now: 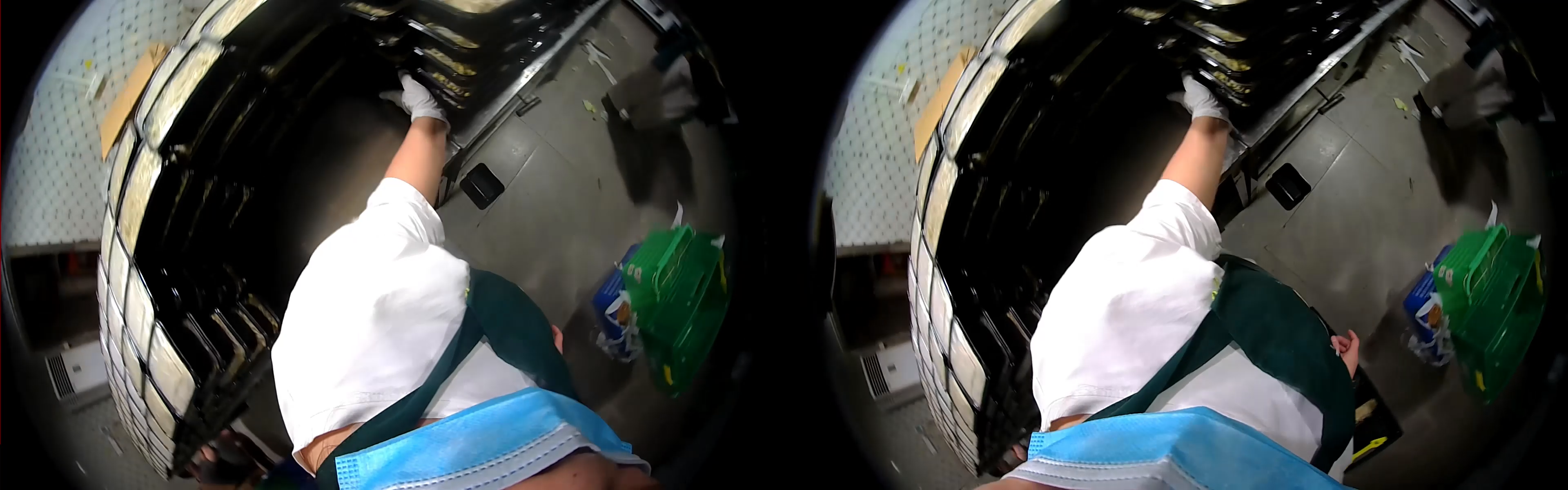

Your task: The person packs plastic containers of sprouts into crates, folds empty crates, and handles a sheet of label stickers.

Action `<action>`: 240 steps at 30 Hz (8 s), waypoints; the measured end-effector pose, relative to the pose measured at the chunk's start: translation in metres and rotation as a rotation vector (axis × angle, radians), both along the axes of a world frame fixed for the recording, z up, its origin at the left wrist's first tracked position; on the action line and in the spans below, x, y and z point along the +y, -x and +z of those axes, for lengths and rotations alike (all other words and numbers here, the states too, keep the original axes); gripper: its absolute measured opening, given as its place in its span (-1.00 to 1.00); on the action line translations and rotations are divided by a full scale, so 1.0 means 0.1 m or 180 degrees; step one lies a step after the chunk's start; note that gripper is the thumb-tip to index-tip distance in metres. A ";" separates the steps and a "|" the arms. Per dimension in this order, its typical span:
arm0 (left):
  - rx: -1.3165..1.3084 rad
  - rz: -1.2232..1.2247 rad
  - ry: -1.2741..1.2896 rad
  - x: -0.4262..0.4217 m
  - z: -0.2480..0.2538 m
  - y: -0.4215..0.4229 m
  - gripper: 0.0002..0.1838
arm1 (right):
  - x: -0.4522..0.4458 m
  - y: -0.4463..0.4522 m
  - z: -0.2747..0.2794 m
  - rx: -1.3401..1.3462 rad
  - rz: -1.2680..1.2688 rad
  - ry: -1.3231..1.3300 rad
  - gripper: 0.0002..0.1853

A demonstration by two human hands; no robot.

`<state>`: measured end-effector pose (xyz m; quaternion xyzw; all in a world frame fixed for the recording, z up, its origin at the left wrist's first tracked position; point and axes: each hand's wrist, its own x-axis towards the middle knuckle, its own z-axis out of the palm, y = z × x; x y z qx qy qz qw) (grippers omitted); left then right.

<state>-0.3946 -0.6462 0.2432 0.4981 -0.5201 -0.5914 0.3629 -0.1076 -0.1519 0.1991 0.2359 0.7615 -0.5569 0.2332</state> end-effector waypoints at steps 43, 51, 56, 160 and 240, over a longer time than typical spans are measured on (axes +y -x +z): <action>0.1441 -0.3654 0.1744 1.64 -0.22 -1.44 -0.61 | 0.03 -1.93 -0.49 -0.0122 -0.1172 -0.0931 -0.60; -0.1724 -0.7804 0.1190 4.07 -0.92 -2.60 -0.73 | 1.30 -3.30 -1.93 -0.0663 -0.3290 -0.0851 -0.78; -0.0726 -0.8959 0.1599 5.61 -1.46 -3.31 -0.81 | 2.32 -3.31 -3.13 -0.0909 -0.3572 0.0496 -0.68; 0.2150 0.5577 -0.1495 6.91 -1.36 -3.48 -0.90 | -3.91 0.45 -0.13 0.6886 0.6228 0.0360 -0.20; 0.4430 0.0615 -0.0838 1.61 0.58 -3.46 -0.28 | -4.77 1.98 -0.06 -0.0872 0.2775 0.2570 -0.76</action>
